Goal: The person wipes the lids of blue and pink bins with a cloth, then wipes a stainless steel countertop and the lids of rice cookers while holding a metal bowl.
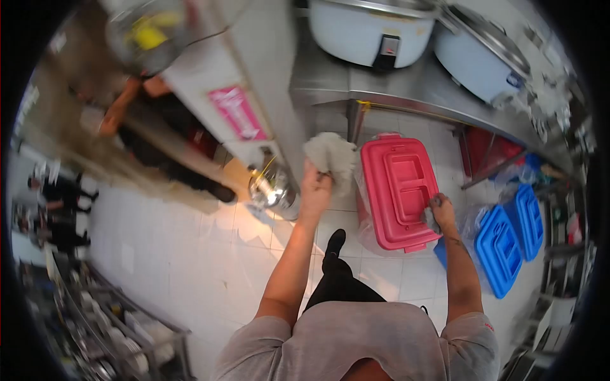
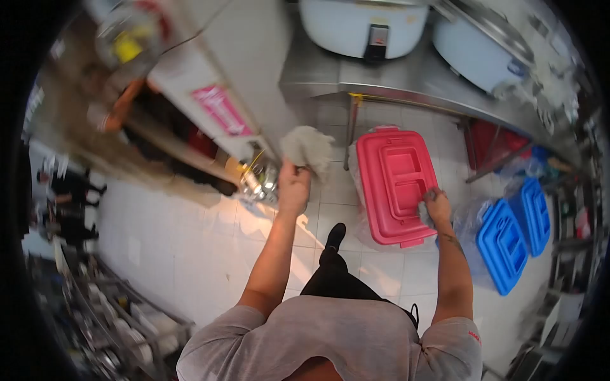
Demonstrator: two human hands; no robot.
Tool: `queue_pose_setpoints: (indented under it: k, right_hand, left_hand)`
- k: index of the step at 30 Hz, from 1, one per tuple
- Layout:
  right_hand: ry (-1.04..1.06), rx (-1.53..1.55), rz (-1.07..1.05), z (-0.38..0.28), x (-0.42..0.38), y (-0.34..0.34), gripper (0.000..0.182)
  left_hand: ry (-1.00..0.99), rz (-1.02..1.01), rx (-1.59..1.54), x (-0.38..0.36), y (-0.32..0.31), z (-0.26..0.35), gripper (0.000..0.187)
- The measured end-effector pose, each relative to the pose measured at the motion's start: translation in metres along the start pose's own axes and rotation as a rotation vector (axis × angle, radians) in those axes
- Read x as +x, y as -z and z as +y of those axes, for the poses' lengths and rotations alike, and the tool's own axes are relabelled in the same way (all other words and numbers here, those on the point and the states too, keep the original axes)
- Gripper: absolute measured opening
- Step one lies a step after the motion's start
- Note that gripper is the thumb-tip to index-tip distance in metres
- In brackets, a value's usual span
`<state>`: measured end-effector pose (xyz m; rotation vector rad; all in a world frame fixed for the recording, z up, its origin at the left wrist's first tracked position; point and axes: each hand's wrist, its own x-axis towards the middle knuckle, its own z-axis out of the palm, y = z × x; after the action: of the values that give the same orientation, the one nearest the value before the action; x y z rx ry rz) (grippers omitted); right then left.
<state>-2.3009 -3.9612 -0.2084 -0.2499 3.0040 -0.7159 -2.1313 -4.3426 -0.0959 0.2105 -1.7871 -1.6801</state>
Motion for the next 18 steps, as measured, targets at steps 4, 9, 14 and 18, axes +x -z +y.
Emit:
queue_pose_setpoints:
  k: [4,9,14,18]
  right_hand:
    - [-0.113,-0.071,-0.033,-0.041,0.049,-0.019,0.055]
    - [-0.199,-0.158,0.001,-0.03,0.122,-0.055,0.063]
    - [-0.345,-0.004,0.055,0.006,0.141,-0.092,0.061]
    - [-0.336,0.063,0.09,0.001,0.141,-0.089,0.056]
  left_hand:
    - [0.096,0.071,-0.306,0.076,-0.039,-0.03,0.039]
    - [-0.029,0.116,0.143,0.155,-0.128,-0.203,0.04]
    - [-0.081,-0.002,0.343,0.195,-0.167,-0.406,0.037]
    - [0.608,-0.09,0.664,0.189,-0.172,-0.395,0.042]
